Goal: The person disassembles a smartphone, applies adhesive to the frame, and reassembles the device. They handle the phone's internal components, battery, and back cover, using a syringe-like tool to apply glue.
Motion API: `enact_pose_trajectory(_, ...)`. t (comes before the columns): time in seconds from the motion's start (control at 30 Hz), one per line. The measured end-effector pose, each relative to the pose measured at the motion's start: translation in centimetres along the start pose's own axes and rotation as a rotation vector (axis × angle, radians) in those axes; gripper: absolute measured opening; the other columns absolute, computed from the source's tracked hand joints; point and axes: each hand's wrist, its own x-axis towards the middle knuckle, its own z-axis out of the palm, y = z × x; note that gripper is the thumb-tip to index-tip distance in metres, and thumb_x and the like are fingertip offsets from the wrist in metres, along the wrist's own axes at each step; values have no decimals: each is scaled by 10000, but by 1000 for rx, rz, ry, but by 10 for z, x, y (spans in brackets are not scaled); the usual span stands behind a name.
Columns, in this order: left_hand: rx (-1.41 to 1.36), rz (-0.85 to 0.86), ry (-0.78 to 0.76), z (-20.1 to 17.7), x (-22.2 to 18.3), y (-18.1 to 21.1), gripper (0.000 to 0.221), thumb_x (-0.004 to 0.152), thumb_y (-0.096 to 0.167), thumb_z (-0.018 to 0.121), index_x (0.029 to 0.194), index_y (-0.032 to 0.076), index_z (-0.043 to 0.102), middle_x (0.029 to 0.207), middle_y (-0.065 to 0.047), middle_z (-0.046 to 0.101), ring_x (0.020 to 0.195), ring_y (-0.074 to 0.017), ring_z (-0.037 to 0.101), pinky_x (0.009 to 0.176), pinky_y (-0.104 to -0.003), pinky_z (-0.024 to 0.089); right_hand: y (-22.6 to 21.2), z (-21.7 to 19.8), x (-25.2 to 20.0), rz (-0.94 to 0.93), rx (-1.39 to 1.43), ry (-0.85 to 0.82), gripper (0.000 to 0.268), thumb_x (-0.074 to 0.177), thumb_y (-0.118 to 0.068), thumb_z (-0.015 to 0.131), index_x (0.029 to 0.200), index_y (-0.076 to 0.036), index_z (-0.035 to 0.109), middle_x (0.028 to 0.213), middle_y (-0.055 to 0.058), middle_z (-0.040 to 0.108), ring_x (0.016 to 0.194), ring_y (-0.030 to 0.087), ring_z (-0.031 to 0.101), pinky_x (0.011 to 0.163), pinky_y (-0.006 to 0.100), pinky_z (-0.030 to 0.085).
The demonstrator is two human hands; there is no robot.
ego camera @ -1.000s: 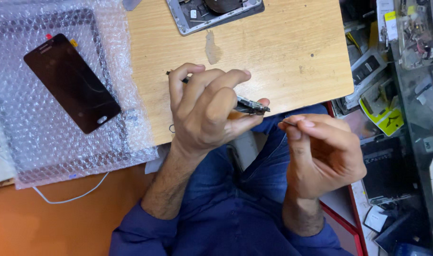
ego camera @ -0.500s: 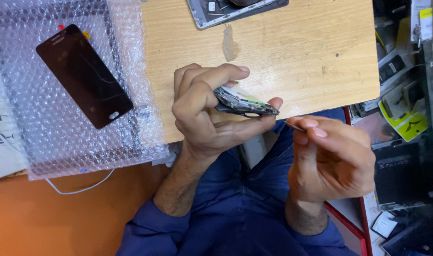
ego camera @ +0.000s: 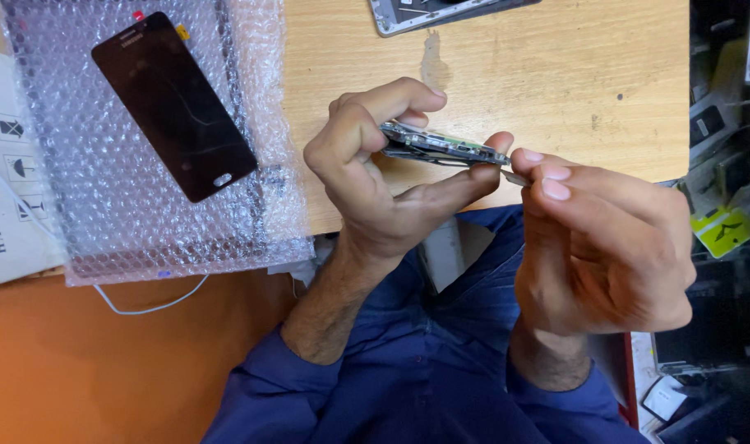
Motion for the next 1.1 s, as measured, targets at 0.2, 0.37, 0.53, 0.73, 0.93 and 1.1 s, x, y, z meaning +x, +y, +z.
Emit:
enact_pose_trajectory(0.2, 91, 48, -11, -2, 0, 1, 792, 747, 427, 969, 1131, 111, 352, 1107, -75, 691, 821, -136, 630, 754, -261, 488, -4, -5, 11, -79, -59, -94, 207, 1045, 135, 793, 1170, 50, 650, 1063, 187, 688, 989, 257, 773, 898, 321, 667)
enact_pose_trajectory(0.37, 138, 68, -25, -2, 1, 5, 800, 751, 456, 966, 1117, 113, 343, 1099, -54, 700, 811, -119, 627, 779, -302, 453, -11, -7, 19, -115, -125, -160, 227, 1017, 135, 816, 1170, 52, 671, 1057, 186, 699, 997, 268, 770, 902, 314, 663)
enact_pose_trajectory(0.53, 174, 67, -30, -5, 5, 12, 804, 772, 462, 969, 1146, 116, 347, 1186, -64, 704, 845, -132, 665, 806, -299, 479, -15, -3, 21, -142, -174, -151, 230, 996, 134, 834, 1152, 49, 689, 1080, 174, 711, 999, 276, 766, 894, 316, 656)
enact_pose_trajectory(0.73, 158, 97, -45, -7, 12, 14, 824, 784, 439, 959, 1203, 77, 349, 1312, -119, 653, 975, -186, 720, 847, -294, 526, -5, -5, 18, -146, -99, -123, 203, 987, 149, 807, 1102, 81, 654, 1052, 192, 691, 973, 289, 761, 876, 343, 670)
enact_pose_trajectory(0.93, 79, 16, -38, -6, 8, 11, 812, 759, 324, 1004, 1162, 91, 339, 1354, -208, 626, 991, -191, 722, 814, -250, 588, 4, 4, -9, 168, 249, 138, 138, 1147, 99, 709, 1183, 34, 592, 1083, 145, 662, 956, 230, 749, 883, 351, 678)
enact_pose_trajectory(1.1, -107, -61, -8, -3, 1, 4, 841, 776, 254, 1003, 1234, 81, 320, 1293, -214, 661, 1011, -159, 725, 884, -242, 644, 11, 17, -22, 313, 486, 227, 170, 1148, 31, 705, 1184, 15, 541, 1053, 150, 668, 942, 219, 727, 917, 357, 654)
